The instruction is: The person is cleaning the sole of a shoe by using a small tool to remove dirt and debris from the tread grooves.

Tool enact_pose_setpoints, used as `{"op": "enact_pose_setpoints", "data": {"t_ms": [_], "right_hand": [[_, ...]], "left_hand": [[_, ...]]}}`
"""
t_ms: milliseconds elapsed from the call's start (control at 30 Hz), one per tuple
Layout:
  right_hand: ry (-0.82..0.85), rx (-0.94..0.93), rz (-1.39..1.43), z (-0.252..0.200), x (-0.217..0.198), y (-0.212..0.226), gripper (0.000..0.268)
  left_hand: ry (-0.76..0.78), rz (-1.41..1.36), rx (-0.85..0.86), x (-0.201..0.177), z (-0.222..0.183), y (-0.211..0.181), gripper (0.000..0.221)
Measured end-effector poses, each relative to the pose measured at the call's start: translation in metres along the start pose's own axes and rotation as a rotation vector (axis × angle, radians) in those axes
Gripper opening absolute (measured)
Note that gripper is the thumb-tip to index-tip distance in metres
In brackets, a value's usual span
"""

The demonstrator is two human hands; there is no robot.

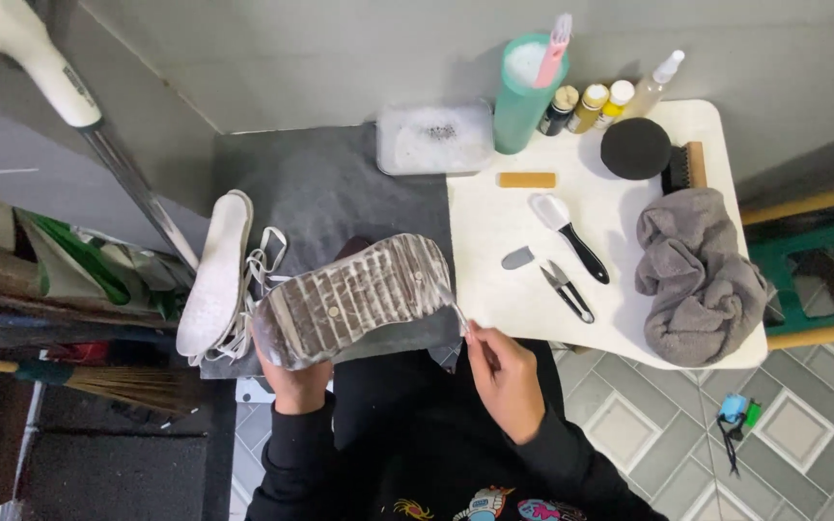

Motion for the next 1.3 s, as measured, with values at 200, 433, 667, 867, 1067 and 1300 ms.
{"op": "enact_pose_setpoints", "data": {"t_ms": [200,433,667,867,1067,1300], "right_hand": [[0.004,0.212,0.059,0.006,0.002,-0.012,0.014],[-0.017,0.097,0.075,0.067,0.0,-0.013,0.017],[-0.022,0.145,0.012,0.037,0.0,0.0,0.018],[-0.034,0.191,0.054,-0.001,0.004,-0.007,0.018],[-0.066,0.164,0.037,0.032,0.001,-0.003,0.019],[-0.079,0.127,-0.02,0.061,-0.002,-0.003,0.017]], "left_hand": [[0.065,0.008,0.007,0.025,-0.002,-0.007,0.039],[0.156,0.022,0.113,0.081,-0.008,-0.033,0.034],[0.255,0.024,0.175,0.103,-0.015,-0.039,0.037],[0.206,0.035,0.134,0.06,-0.003,-0.029,0.039],[0.196,-0.003,0.122,0.061,0.003,-0.029,0.037],[0.095,-0.073,0.144,0.038,0.017,-0.019,0.032]]}}
Point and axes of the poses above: each hand's wrist, its own z-axis towards the middle knuckle, its own x-axis out of the palm, y = z × x, the point moved 5 cm from there along z, towards the middle knuckle, and after that the axes turned 15 degrees about y, right-handed, at the moved point
